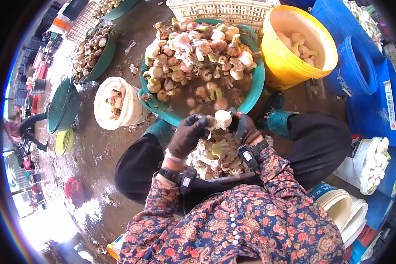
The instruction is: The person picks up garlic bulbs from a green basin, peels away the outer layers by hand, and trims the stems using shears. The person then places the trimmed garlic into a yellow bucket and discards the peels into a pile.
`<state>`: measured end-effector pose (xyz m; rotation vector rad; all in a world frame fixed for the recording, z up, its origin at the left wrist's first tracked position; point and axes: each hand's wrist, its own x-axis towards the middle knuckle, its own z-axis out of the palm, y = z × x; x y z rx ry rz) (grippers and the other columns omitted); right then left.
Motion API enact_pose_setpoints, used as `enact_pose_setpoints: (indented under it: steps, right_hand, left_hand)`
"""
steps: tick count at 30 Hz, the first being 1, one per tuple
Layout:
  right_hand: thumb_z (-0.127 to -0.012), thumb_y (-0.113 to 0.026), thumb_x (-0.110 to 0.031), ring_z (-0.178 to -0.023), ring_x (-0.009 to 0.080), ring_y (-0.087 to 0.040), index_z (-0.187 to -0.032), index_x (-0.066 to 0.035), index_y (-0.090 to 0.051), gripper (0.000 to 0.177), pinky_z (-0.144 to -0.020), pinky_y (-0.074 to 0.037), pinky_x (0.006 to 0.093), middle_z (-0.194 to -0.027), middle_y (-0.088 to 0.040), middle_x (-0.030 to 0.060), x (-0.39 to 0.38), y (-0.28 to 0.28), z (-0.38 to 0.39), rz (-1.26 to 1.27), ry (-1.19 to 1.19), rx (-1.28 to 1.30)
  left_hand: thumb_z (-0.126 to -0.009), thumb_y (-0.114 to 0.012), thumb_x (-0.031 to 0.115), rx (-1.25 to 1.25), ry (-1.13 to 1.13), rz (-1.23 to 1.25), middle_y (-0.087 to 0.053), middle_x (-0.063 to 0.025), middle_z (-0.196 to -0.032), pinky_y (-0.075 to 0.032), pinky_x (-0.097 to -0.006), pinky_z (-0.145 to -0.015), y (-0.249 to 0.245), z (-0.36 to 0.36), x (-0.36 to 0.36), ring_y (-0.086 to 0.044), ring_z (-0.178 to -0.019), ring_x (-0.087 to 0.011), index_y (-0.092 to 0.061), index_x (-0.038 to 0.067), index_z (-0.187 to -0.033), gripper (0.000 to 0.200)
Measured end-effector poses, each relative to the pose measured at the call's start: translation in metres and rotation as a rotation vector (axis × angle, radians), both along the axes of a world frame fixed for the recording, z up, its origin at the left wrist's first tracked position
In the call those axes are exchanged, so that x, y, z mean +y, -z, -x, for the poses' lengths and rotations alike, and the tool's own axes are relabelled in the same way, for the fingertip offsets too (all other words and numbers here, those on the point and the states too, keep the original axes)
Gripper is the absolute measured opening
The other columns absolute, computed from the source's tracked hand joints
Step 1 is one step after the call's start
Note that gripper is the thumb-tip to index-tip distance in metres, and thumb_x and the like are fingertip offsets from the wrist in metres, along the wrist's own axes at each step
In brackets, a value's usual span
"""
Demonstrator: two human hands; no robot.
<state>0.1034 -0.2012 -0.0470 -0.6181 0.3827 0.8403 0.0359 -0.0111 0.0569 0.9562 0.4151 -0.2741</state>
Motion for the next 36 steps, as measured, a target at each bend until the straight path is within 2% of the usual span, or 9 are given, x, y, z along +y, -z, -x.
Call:
enact_pose_setpoints:
  steps: [4,6,10,17,18,20,23,28,36]
  right_hand:
    - [-0.092,-0.041,-0.022,-0.104,0.0284,-0.055,-0.115,-0.002,-0.051,0.033,-0.089,-0.047,0.0394,-0.112,-0.057,0.0145,-0.002,0.01,-0.01,0.088,0.016,0.149]
    - [-0.09,-0.042,-0.024,-0.104,0.0287,-0.055,-0.12,-0.003,-0.048,0.037,-0.087,-0.048,0.0396,-0.113,-0.057,0.0137,-0.001,-0.008,-0.024,0.0,0.195,0.133]
    - [-0.083,-0.036,-0.066,-0.1,0.0274,-0.058,-0.12,0.001,-0.047,0.077,-0.081,-0.049,0.0381,-0.113,-0.057,0.0173,-0.032,-0.154,-0.052,-0.403,0.246,-0.251]
    - [-0.087,-0.044,-0.056,-0.068,0.0143,-0.059,-0.1,-0.009,-0.059,0.051,-0.057,-0.045,0.0274,-0.079,-0.062,0.0027,-0.007,-0.054,-0.031,0.289,-0.067,-0.235]
    - [-0.087,-0.053,-0.048,-0.062,0.0102,-0.055,-0.094,-0.009,-0.062,0.041,-0.055,-0.042,0.0242,-0.072,-0.059,-0.0011,0.001,-0.045,-0.024,0.438,-0.045,-0.277]
    - [-0.082,-0.066,-0.038,-0.062,0.0062,-0.049,-0.092,-0.003,-0.064,0.036,-0.055,-0.04,0.024,-0.077,-0.06,-0.001,0.014,-0.016,-0.015,0.721,0.004,-0.555]
    - [-0.082,-0.068,-0.029,-0.064,0.0046,-0.044,-0.085,-0.002,-0.066,0.027,-0.056,-0.039,0.0232,-0.074,-0.059,-0.0033,0.023,-0.034,-0.007,0.84,-0.047,-0.603]
    - [-0.081,-0.068,-0.02,-0.064,0.0042,-0.046,-0.081,-0.001,-0.066,0.019,-0.057,-0.041,0.0237,-0.071,-0.059,-0.0031,0.026,-0.057,0.003,0.604,0.174,-0.494]
    - [-0.084,-0.063,-0.022,-0.065,0.0072,-0.052,-0.082,0.002,-0.064,0.024,-0.056,-0.045,0.027,-0.07,-0.061,0.0003,0.022,-0.075,0.007,0.769,-0.084,-0.797]
  left_hand:
    - [-0.081,-0.064,0.017,-0.047,0.802,-0.34,-0.066,-0.0119,-0.088,-0.05,-0.0278,-0.068,-0.027,0.012,0.009,-0.063,-0.075,-0.0167,-0.063,-0.001,-0.096,0.024]
    - [-0.074,-0.069,0.025,-0.259,0.932,-1.1,-0.066,-0.0153,-0.09,-0.05,-0.0311,-0.071,0.026,0.004,0.029,-0.064,-0.076,-0.0209,-0.063,-0.002,-0.098,0.037]
    - [-0.068,-0.068,0.046,0.024,0.41,-1.512,-0.062,-0.0189,-0.103,-0.046,-0.0375,-0.083,0.065,-0.043,0.058,-0.058,-0.095,-0.0347,-0.058,0.004,-0.109,0.06]
    - [-0.065,-0.076,0.043,-0.091,0.336,-1.384,-0.061,-0.0181,-0.105,-0.047,-0.0339,-0.083,0.171,-0.095,0.067,-0.06,-0.095,-0.031,-0.051,-0.003,-0.115,0.073]
    - [-0.065,-0.076,0.043,-0.095,0.351,-1.375,-0.061,-0.0181,-0.105,-0.047,-0.0339,-0.083,0.162,-0.094,0.057,-0.06,-0.095,-0.031,-0.051,-0.003,-0.115,0.073]
    - [-0.072,-0.075,0.028,0.078,0.198,-0.66,-0.063,-0.0118,-0.099,-0.049,-0.0285,-0.075,0.11,-0.091,0.038,-0.061,-0.087,-0.0197,-0.053,-0.002,-0.114,0.056]
    - [-0.077,-0.072,0.019,-0.001,0.296,-0.446,-0.063,-0.0061,-0.095,-0.048,-0.0242,-0.071,0.054,-0.068,0.014,-0.058,-0.082,-0.0104,-0.055,-0.001,-0.111,0.043]
    - [-0.073,-0.075,0.016,-0.183,0.362,-0.65,-0.063,-0.0064,-0.098,-0.048,-0.0257,-0.076,0.031,-0.037,-0.012,-0.057,-0.086,-0.012,-0.055,-0.002,-0.112,0.047]
    - [-0.069,-0.078,0.018,-0.308,0.363,-1.07,-0.063,-0.0049,-0.095,-0.048,-0.0256,-0.073,0.009,-0.021,-0.017,-0.057,-0.082,-0.0101,-0.059,-0.003,-0.106,0.046]
